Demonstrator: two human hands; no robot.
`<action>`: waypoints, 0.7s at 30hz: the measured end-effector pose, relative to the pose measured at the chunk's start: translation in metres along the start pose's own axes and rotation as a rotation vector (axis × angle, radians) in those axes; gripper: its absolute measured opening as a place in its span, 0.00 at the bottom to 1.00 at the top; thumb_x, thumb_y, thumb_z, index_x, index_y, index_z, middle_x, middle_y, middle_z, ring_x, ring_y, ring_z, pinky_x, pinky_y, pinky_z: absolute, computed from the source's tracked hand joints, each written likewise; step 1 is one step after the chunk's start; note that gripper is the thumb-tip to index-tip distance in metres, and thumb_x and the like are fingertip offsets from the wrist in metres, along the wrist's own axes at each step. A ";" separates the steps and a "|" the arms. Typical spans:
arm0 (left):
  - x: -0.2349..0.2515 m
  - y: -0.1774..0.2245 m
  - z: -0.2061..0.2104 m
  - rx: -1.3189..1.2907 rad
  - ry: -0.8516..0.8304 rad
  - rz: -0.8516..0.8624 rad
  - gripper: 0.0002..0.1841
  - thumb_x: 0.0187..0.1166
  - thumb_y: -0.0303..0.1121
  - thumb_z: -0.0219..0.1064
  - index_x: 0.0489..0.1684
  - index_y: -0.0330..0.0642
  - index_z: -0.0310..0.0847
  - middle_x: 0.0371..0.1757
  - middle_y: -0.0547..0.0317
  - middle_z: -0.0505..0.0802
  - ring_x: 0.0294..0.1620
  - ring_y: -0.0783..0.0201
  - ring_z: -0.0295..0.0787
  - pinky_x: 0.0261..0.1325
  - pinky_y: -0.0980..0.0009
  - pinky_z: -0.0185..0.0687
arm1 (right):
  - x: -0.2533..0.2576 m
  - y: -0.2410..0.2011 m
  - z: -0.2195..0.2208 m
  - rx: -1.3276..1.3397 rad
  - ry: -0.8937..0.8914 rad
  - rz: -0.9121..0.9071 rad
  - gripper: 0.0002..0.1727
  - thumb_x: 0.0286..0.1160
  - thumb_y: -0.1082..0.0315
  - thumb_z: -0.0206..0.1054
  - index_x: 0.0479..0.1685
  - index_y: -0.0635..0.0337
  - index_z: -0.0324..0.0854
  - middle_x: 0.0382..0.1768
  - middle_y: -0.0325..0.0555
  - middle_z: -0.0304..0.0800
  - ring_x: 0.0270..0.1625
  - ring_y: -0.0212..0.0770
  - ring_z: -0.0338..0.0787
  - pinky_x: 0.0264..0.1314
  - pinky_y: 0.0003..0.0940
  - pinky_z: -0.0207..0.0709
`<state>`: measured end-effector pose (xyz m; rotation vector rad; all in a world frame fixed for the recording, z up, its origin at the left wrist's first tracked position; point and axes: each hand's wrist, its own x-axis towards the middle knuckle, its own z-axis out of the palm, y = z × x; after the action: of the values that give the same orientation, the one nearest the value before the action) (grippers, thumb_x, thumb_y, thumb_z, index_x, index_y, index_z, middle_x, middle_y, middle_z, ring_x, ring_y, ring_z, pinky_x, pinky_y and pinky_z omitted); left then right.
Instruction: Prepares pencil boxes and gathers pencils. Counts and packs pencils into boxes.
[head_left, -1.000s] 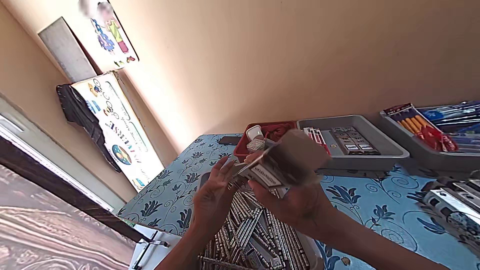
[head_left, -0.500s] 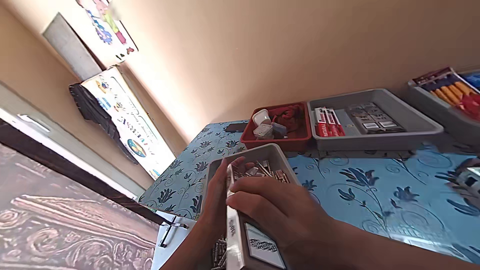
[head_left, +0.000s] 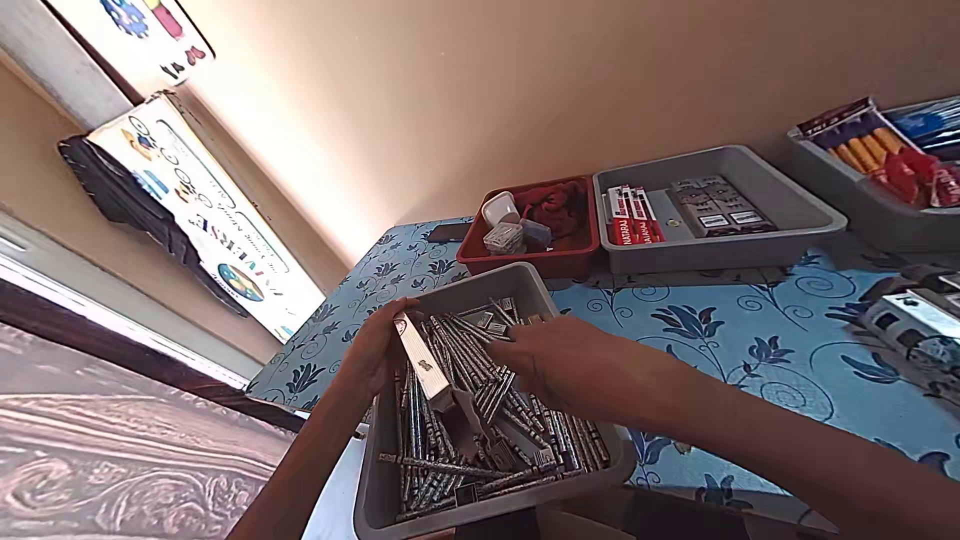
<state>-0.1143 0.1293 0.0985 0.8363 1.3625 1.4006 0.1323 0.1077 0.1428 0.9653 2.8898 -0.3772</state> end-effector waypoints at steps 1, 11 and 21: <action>0.013 -0.002 -0.006 0.029 -0.008 -0.008 0.15 0.94 0.38 0.48 0.47 0.42 0.79 0.29 0.61 0.88 0.24 0.70 0.84 0.29 0.76 0.83 | 0.008 0.009 0.006 0.013 -0.114 0.014 0.20 0.85 0.68 0.64 0.73 0.65 0.78 0.52 0.61 0.88 0.55 0.61 0.88 0.57 0.60 0.77; 0.096 0.020 0.015 0.020 -0.146 0.042 0.15 0.93 0.39 0.45 0.48 0.45 0.78 0.29 0.67 0.87 0.23 0.77 0.84 0.25 0.82 0.80 | 0.052 0.025 0.044 0.029 -0.207 0.121 0.20 0.85 0.75 0.59 0.74 0.65 0.74 0.63 0.70 0.79 0.63 0.69 0.84 0.59 0.61 0.77; 0.201 -0.029 -0.050 -0.077 -0.298 0.421 0.14 0.89 0.28 0.47 0.64 0.39 0.76 0.52 0.63 0.92 0.43 0.76 0.90 0.43 0.81 0.84 | 0.029 0.050 0.044 -0.281 0.489 -0.282 0.13 0.77 0.61 0.59 0.33 0.44 0.91 0.50 0.49 0.90 0.48 0.50 0.90 0.42 0.40 0.84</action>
<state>-0.2147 0.3012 0.0337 1.2758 0.9309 1.5566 0.1388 0.1525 0.0859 0.6802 3.3948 0.2952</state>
